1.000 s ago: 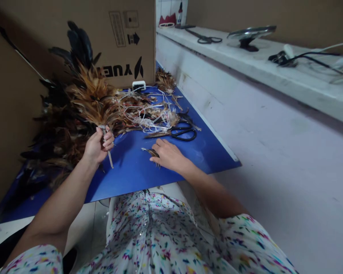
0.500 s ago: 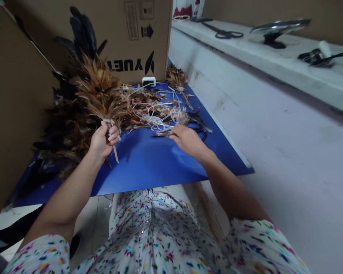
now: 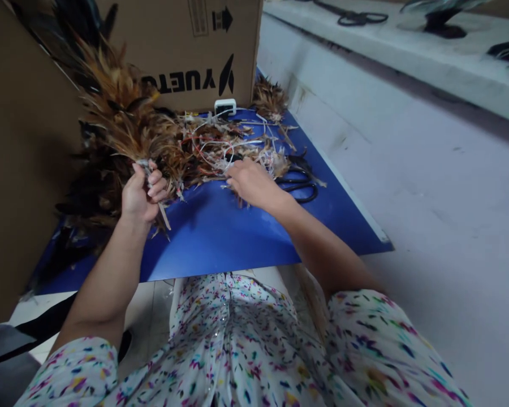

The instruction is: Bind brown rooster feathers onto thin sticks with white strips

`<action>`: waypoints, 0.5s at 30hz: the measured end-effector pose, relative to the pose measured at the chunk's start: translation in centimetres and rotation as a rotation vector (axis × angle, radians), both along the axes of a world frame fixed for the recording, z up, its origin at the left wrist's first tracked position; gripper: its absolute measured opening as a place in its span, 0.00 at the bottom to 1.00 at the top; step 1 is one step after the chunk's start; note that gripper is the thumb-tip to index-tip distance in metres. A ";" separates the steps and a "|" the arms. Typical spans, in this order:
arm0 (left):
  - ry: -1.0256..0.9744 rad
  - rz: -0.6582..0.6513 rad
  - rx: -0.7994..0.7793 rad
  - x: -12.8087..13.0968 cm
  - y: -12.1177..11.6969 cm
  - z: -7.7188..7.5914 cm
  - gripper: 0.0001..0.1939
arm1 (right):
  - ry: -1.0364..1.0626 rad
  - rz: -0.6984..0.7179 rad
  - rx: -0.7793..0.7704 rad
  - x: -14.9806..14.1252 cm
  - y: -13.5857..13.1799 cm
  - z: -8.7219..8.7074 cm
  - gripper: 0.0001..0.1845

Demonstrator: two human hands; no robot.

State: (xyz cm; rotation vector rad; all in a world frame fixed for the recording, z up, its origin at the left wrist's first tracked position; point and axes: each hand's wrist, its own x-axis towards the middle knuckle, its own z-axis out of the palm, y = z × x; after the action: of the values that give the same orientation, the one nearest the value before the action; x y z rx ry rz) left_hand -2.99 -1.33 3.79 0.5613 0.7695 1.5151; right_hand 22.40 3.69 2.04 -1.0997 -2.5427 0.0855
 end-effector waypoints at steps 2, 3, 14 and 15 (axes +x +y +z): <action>-0.001 0.024 0.004 -0.3 -0.1 0.5 0.18 | 0.002 0.054 -0.029 -1.7 -0.3 -0.2 0.12; -0.003 0.033 0.008 -0.5 -0.1 0.7 0.18 | -0.007 0.073 -0.052 -2.7 -0.4 -0.3 0.12; 0.013 0.074 0.038 -1.7 0.3 0.8 0.19 | -0.107 0.101 0.013 -13.7 3.7 -1.1 0.24; 0.014 0.076 0.040 -1.6 0.3 0.8 0.19 | -0.108 0.107 -0.003 -14.3 4.4 -1.2 0.24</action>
State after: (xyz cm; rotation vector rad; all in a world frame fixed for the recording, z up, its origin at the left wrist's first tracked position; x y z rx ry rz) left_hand -4.61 -1.00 4.55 0.5792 0.7804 1.6010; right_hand 8.07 8.09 0.80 -0.9933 -2.6983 0.0587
